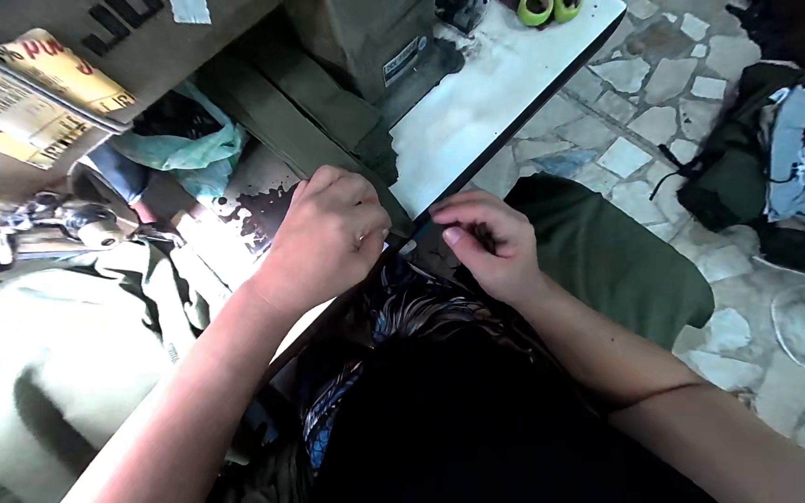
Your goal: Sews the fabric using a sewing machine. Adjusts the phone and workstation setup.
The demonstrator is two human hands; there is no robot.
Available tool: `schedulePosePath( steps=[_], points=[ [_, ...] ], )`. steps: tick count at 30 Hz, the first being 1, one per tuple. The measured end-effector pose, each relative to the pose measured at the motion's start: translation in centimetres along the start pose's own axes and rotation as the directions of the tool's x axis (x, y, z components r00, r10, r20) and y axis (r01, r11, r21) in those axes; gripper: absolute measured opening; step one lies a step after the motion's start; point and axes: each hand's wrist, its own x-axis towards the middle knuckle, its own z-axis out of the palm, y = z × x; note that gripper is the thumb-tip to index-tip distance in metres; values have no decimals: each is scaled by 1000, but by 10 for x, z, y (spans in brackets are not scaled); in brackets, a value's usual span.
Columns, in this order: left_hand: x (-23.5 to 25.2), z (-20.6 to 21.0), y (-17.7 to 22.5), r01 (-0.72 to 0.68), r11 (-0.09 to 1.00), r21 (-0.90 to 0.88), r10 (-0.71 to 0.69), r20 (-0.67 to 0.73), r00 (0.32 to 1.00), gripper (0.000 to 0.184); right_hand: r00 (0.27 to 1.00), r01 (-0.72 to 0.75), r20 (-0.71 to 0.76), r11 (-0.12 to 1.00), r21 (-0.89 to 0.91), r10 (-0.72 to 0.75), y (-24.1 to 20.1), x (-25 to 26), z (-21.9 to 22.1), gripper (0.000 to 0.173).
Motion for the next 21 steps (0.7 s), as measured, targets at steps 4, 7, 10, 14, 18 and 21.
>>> schedulePosePath(
  steps=[4, 7, 10, 14, 18, 21],
  points=[
    [3, -2, 4, 125, 980, -154, -143, -109, 984, 19, 999, -48, -18, 999, 17, 48, 0, 11, 14, 25],
    [0, -8, 7, 211, 901, -379, -296, -181, 938, 17, 999, -13, -43, 993, 117, 18, -7, 31, 30, 23],
    [-14, -27, 22, 149, 734, -662, -419, -269, 867, 12, 992, 129, -23, 973, 193, -127, -39, 60, 42, 6],
    [-56, -50, 38, -113, 489, -865, -444, -359, 821, 14, 928, 301, 128, 907, 295, -349, -78, 79, 69, 11],
    [-102, -59, 47, -110, 416, -903, -490, -324, 809, 14, 893, 270, 247, 888, 371, -375, -96, 75, 103, 11],
    [-129, -63, 49, -82, 395, -915, -516, -295, 804, 14, 882, 224, 314, 898, 379, -352, -105, 71, 121, 12]
  ],
)
